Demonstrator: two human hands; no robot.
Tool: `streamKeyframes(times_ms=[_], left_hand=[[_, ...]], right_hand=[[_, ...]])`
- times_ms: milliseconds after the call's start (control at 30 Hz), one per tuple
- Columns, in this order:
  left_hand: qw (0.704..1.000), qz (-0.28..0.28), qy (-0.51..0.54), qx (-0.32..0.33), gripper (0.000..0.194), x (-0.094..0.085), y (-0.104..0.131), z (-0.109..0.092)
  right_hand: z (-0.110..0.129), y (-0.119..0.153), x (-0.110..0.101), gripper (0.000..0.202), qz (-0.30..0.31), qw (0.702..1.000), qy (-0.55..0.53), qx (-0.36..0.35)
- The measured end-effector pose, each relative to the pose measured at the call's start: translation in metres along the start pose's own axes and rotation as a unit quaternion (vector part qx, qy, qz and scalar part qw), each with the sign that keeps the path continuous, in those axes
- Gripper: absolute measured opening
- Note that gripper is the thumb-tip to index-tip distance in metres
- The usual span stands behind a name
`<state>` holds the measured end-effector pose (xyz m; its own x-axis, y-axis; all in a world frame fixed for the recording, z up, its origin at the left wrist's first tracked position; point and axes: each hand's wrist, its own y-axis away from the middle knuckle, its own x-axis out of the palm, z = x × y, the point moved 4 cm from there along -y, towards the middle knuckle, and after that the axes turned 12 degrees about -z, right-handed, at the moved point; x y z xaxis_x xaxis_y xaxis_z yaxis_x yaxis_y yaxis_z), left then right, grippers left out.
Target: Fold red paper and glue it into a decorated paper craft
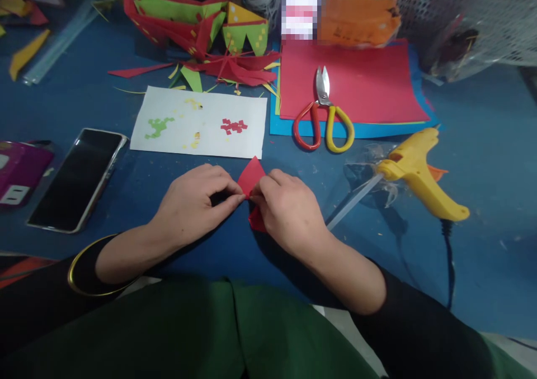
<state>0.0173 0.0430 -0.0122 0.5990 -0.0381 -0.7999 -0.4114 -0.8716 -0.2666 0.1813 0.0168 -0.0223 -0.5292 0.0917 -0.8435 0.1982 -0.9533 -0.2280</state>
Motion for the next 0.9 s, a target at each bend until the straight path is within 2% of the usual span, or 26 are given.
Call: streamKeyframes(times_ms=[200, 333, 467, 533, 733, 900], left_hand=[[0.999, 0.011, -0.048, -0.009, 0.008, 0.002, -0.002, -0.001], [0.998, 0.005, -0.055, -0.011, 0.008, -0.005, 0.0, -0.002], [0.993, -0.07, -0.091, 0.002, 0.016, -0.022, 0.004, -0.004], [0.991, -0.09, -0.1, 0.015, 0.019, -0.026, 0.006, -0.005], [0.998, 0.004, -0.05, 0.028, 0.008, -0.009, 0.004, -0.002], [0.999, 0.013, -0.042, 0.014, 0.01, 0.0, 0.001, 0.0]], right_hand=[[0.001, 0.0, 0.001, 0.012, -0.003, 1.0, 0.007, 0.027], [0.002, -0.001, 0.001, 0.011, 0.002, 0.999, 0.012, 0.033], [0.002, -0.002, 0.001, 0.01, 0.007, 0.999, 0.009, 0.038], [0.002, -0.002, 0.0, 0.01, 0.007, 0.999, 0.007, 0.041], [0.001, -0.001, -0.001, 0.011, -0.008, 1.0, -0.001, 0.03], [0.0, -0.001, -0.001, 0.01, -0.01, 0.999, 0.0, 0.033]])
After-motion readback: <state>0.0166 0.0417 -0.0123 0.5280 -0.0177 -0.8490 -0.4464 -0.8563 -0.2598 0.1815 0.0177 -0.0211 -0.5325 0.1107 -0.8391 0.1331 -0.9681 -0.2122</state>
